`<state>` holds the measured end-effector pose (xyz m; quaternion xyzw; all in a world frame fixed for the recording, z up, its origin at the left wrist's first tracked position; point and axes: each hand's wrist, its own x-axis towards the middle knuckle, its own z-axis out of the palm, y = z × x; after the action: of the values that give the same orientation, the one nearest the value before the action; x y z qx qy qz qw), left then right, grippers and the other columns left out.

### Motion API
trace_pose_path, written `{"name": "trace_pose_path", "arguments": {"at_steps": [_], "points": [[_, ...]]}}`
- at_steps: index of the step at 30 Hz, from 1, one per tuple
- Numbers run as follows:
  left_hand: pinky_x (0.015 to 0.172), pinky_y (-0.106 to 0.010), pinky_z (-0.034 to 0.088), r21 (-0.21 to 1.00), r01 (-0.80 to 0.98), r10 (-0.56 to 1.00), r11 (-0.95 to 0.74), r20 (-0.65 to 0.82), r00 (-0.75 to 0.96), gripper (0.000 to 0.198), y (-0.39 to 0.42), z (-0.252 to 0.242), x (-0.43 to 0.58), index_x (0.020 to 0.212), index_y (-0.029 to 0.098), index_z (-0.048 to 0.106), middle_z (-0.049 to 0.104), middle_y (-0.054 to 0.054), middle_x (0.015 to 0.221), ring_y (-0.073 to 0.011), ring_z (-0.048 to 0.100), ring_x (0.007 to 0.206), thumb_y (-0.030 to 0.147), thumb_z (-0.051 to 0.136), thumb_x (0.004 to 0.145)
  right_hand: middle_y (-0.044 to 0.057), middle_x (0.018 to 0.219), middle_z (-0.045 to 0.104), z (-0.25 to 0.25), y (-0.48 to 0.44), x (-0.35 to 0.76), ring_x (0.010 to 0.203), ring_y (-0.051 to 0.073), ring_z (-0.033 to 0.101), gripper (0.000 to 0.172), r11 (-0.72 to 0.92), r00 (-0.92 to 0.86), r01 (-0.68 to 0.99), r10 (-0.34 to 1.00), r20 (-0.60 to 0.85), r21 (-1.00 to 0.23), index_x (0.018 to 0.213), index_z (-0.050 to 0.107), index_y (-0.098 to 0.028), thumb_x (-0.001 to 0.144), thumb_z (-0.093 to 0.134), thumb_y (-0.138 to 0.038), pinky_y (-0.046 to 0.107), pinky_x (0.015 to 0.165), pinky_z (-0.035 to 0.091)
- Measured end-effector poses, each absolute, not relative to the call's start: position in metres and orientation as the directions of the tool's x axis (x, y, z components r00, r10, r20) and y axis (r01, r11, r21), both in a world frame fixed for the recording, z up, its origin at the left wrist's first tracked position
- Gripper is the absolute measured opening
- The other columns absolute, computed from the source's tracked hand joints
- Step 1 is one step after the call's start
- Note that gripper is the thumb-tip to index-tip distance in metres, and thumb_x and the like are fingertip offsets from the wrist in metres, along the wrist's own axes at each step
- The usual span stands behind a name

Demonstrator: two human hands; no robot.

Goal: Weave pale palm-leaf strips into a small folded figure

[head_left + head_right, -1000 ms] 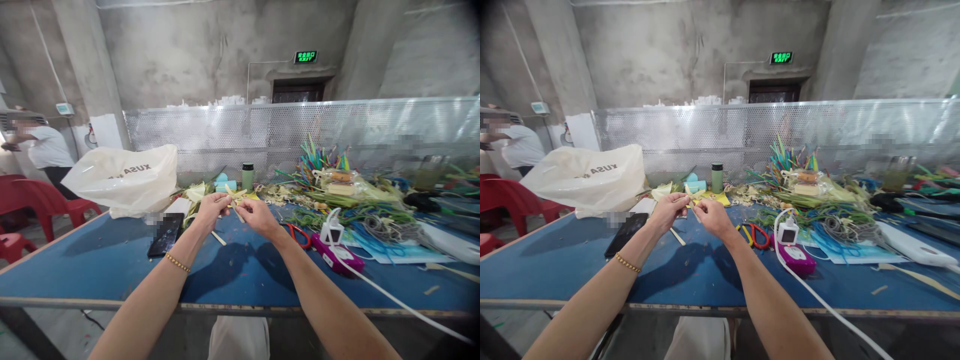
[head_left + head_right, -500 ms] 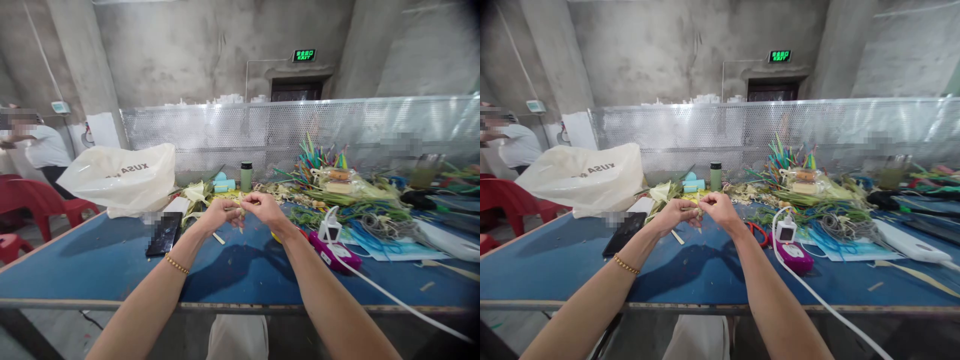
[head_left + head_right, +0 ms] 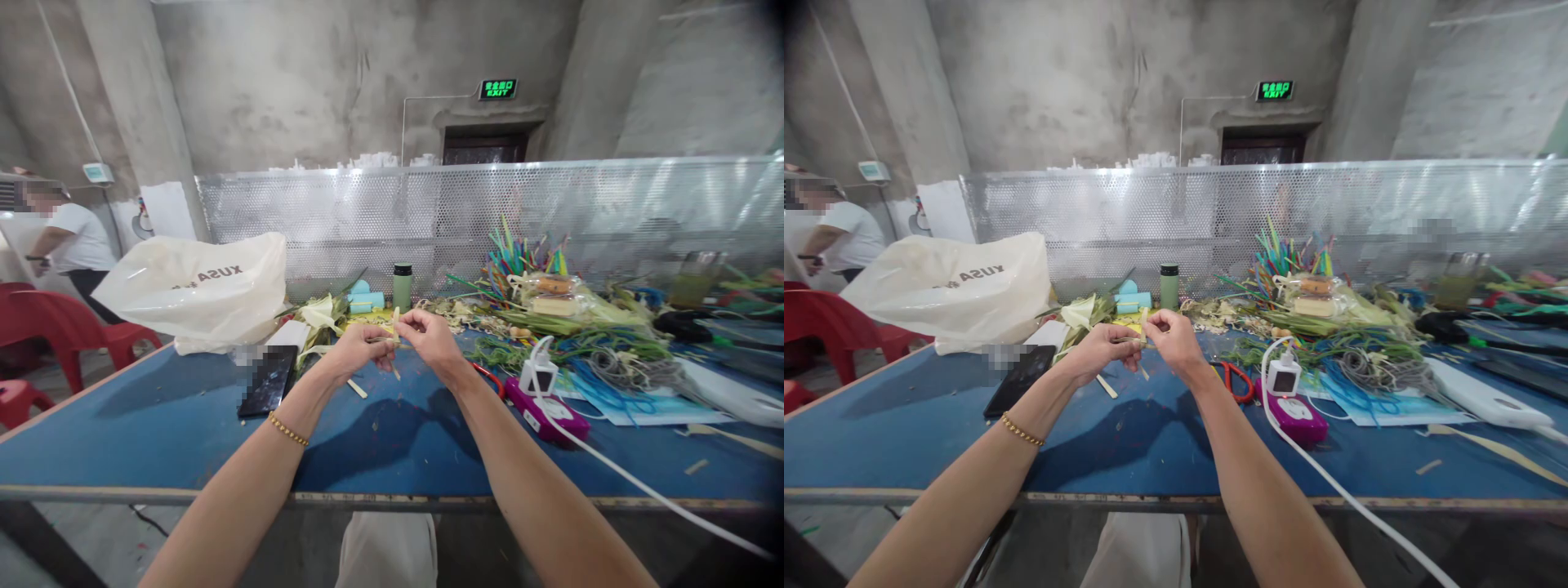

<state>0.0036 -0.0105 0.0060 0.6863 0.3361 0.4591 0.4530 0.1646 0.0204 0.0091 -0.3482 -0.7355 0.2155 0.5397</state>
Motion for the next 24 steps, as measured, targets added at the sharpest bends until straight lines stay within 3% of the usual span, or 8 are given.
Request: {"name": "trace_pose_path", "arguments": {"at_steps": [4, 7, 13, 15, 20, 24], "points": [[0.055, -0.024, 0.046, 0.935, 0.003, 0.901, -0.354, 0.341, 0.269, 0.015, -0.0052, 0.0035, 0.0017, 0.072, 0.009, 0.065, 0.062, -0.003, 0.059, -0.0101, 0.057, 0.051, 0.023, 0.067, 0.076, 0.002, 0.062, 0.060, 0.0095, 0.0163, 0.1641, 0.056, 0.012, 0.053, 0.029, 0.646, -0.263, 0.301, 0.764, 0.590, -0.702, 0.069, 0.060, -0.015, 0.080, 0.056, -0.042, 0.025, 0.056, 0.043], [0.056, -0.024, 0.046, 0.936, -0.031, 0.900, -0.350, 0.345, 0.265, 0.017, -0.0034, 0.0023, 0.0003, 0.075, 0.008, 0.066, 0.063, -0.004, 0.059, -0.0101, 0.057, 0.052, 0.025, 0.068, 0.075, 0.002, 0.062, 0.062, 0.0077, 0.0158, 0.1639, 0.052, 0.012, 0.054, 0.028, 0.623, -0.328, 0.260, 0.775, 0.540, -0.738, 0.073, 0.060, -0.016, 0.077, 0.060, -0.043, 0.024, 0.052, 0.044], [0.061, -0.026, 0.050, 0.949, -0.160, 0.907, -0.272, 0.308, 0.287, 0.013, -0.0071, 0.0065, 0.0024, 0.090, 0.010, 0.057, 0.068, -0.007, 0.067, -0.0144, 0.066, 0.058, 0.018, 0.062, 0.081, 0.000, 0.057, 0.060, 0.0061, 0.0188, 0.1632, 0.047, 0.010, 0.051, 0.025, 0.571, -0.272, 0.143, 0.808, 0.522, -0.809, 0.073, 0.056, -0.016, 0.070, 0.066, -0.038, 0.023, 0.047, 0.043], [0.065, -0.029, 0.053, 0.949, -0.203, 0.912, -0.243, 0.294, 0.284, 0.011, -0.0087, 0.0080, 0.0035, 0.087, 0.012, 0.052, 0.068, -0.007, 0.066, -0.0168, 0.069, 0.062, 0.018, 0.059, 0.083, -0.001, 0.056, 0.059, 0.0065, 0.0189, 0.1627, 0.046, 0.010, 0.051, 0.026, 0.561, -0.249, 0.117, 0.815, 0.523, -0.819, 0.073, 0.056, -0.016, 0.069, 0.067, -0.038, 0.024, 0.047, 0.043], [0.066, -0.032, 0.055, 0.942, -0.232, 0.928, -0.245, 0.297, 0.226, 0.016, -0.0097, 0.0074, 0.0057, 0.081, 0.016, 0.042, 0.067, -0.004, 0.061, -0.0184, 0.070, 0.061, 0.019, 0.057, 0.086, 0.000, 0.057, 0.060, 0.0082, 0.0178, 0.1619, 0.049, 0.012, 0.053, 0.024, 0.580, -0.234, 0.145, 0.807, 0.542, -0.802, 0.070, 0.057, -0.015, 0.068, 0.067, -0.037, 0.025, 0.049, 0.043], [0.060, -0.029, 0.054, 0.935, -0.226, 0.922, -0.274, 0.322, 0.216, 0.021, -0.0077, 0.0057, 0.0060, 0.083, 0.018, 0.039, 0.064, 0.000, 0.057, -0.0184, 0.070, 0.058, 0.023, 0.059, 0.085, 0.002, 0.060, 0.063, 0.0095, 0.0177, 0.1633, 0.053, 0.012, 0.055, 0.020, 0.602, -0.217, 0.207, 0.797, 0.564, -0.771, 0.072, 0.062, -0.014, 0.069, 0.064, -0.034, 0.024, 0.050, 0.042]]}}
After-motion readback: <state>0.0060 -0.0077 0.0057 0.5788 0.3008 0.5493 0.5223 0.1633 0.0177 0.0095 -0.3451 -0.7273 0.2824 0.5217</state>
